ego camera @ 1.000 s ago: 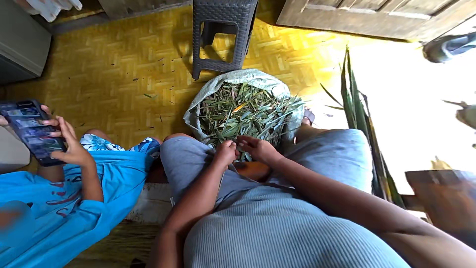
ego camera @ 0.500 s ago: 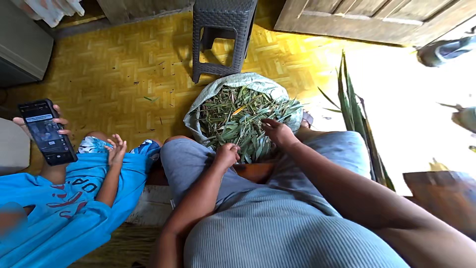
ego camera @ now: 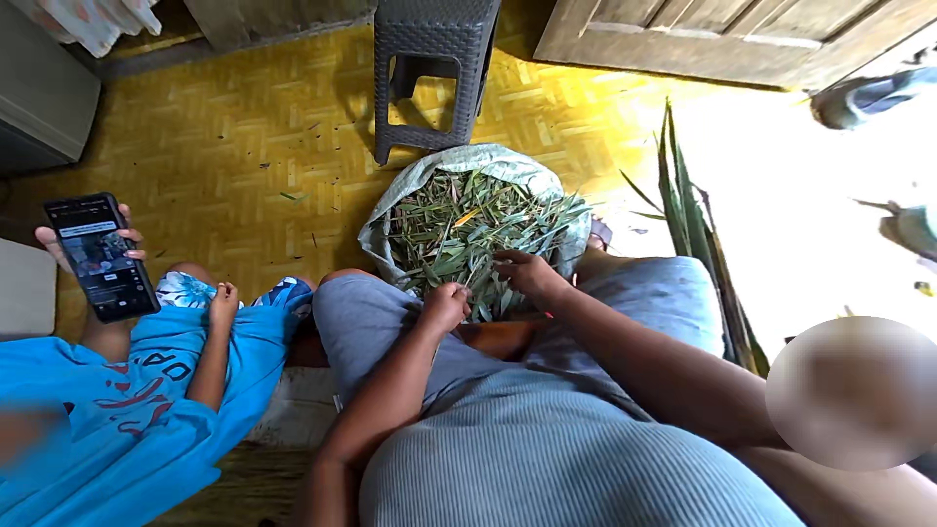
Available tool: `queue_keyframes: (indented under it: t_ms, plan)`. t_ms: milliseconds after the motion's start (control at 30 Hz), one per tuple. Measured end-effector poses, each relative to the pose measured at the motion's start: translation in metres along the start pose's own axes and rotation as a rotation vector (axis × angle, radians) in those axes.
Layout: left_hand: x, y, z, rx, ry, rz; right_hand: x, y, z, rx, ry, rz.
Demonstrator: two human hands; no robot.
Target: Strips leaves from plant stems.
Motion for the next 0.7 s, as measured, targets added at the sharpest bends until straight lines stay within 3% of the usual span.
queue_keyframes:
  t_ms: [100,333,700]
  plan:
    - [0.001,-0.001,0.000,0.003,0.014,0.030,-0.009,-0.006,0.002,-0.022,-0.003,0.061]
    - [0.000,0.001,0.003,0.021,0.051,0.098,-0.017,-0.006,0.006,0.024,0.190,0.240]
    - [0.002,0.003,0.004,0.006,0.094,0.111,-0.026,-0.011,0.008,-0.028,0.215,0.114]
Point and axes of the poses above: each hand's wrist, its own z-axis towards the middle knuckle, its own x-axis out of the palm, y = z × x, the point moved 3 cm from there along z, towards the middle knuckle, and after that the axes turned 10 degrees about -z, right-handed, at the moved point
